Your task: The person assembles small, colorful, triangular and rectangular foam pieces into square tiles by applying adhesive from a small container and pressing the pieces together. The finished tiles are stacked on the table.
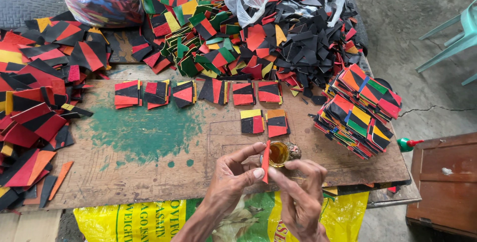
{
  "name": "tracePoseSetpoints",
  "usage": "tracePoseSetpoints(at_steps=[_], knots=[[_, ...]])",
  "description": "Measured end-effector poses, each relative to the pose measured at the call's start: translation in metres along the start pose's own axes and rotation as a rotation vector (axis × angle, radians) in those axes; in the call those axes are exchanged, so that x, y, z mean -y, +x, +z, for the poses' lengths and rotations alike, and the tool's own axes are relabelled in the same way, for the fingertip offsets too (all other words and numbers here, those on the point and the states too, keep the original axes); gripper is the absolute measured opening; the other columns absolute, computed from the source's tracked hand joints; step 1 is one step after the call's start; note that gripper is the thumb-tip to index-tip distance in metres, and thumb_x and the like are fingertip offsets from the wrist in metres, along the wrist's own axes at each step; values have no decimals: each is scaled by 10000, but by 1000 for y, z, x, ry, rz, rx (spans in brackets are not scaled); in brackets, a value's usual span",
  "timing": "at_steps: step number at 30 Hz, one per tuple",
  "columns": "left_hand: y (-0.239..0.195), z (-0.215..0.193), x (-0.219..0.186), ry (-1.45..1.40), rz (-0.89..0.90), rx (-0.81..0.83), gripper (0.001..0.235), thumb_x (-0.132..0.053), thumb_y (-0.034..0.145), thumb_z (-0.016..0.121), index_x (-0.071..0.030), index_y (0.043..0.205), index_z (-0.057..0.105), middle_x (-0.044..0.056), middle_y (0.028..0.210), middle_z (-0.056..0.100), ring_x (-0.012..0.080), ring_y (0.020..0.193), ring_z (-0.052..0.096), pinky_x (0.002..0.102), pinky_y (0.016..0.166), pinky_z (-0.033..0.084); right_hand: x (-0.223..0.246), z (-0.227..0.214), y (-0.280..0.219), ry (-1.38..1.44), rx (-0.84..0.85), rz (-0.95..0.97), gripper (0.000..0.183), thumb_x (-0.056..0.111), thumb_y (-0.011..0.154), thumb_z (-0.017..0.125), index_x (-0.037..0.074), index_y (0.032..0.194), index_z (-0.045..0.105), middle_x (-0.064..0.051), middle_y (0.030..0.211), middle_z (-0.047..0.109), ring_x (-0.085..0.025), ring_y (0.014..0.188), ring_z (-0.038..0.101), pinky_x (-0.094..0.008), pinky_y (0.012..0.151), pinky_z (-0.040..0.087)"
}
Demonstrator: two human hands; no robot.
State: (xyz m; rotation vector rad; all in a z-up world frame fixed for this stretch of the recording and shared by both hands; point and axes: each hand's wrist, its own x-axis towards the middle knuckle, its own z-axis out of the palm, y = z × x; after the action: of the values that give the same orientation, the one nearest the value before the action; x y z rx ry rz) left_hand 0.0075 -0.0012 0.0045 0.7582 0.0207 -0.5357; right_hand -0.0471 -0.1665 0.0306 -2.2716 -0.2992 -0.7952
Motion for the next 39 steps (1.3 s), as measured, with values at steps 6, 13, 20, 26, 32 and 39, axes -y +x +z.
tracePoseSetpoints(at_steps=[6, 13, 20, 26, 32, 39], knots=[[1, -2, 3, -6, 28, -1, 697, -48, 801, 825, 72, 1433, 556, 183, 1086, 751, 204, 961, 725, 343, 880, 600, -1, 1, -3, -29, -20, -20, 464, -63, 738, 673, 152, 1137, 770, -90, 1132, 599, -283, 1111, 522, -394, 993, 408], [2, 0, 3, -53, 21, -5, 697, -53, 788, 826, 65, 1416, 547, 175, 1123, 752, 199, 983, 729, 339, 889, 605, -2, -1, -6, -54, -30, -96, 462, -60, 709, 707, 157, 1111, 774, -83, 1118, 598, -291, 1100, 516, -409, 983, 421], [4, -4, 6, -80, 46, -12, 708, -43, 786, 833, 81, 1422, 548, 186, 1100, 742, 198, 956, 718, 337, 884, 592, 0, -3, -7, -67, -39, -123, 459, -69, 720, 689, 191, 1084, 789, -61, 1117, 604, -270, 1099, 512, -396, 978, 436], [3, -4, 4, -96, 46, -8, 707, -46, 788, 836, 84, 1420, 545, 192, 1140, 735, 205, 981, 710, 336, 902, 588, 3, -5, -4, -19, 31, -87, 469, -68, 743, 665, 177, 1127, 776, -88, 1138, 620, -279, 1122, 523, -401, 991, 420], [0, 0, 1, -157, -54, 3, 682, -34, 760, 829, 59, 1382, 569, 143, 1166, 741, 193, 957, 726, 346, 839, 609, -10, -7, 10, -90, 56, -128, 473, -43, 792, 662, 154, 1216, 740, -97, 1158, 608, -254, 1152, 523, -419, 988, 373], [3, -15, -17, 327, 70, -78, 618, -29, 761, 821, 13, 1352, 646, 151, 1034, 752, 159, 728, 687, 300, 649, 569, -39, -15, 33, -139, -31, 95, 416, -45, 920, 600, 151, 1261, 735, -91, 1185, 611, -239, 1123, 458, -362, 993, 389]])
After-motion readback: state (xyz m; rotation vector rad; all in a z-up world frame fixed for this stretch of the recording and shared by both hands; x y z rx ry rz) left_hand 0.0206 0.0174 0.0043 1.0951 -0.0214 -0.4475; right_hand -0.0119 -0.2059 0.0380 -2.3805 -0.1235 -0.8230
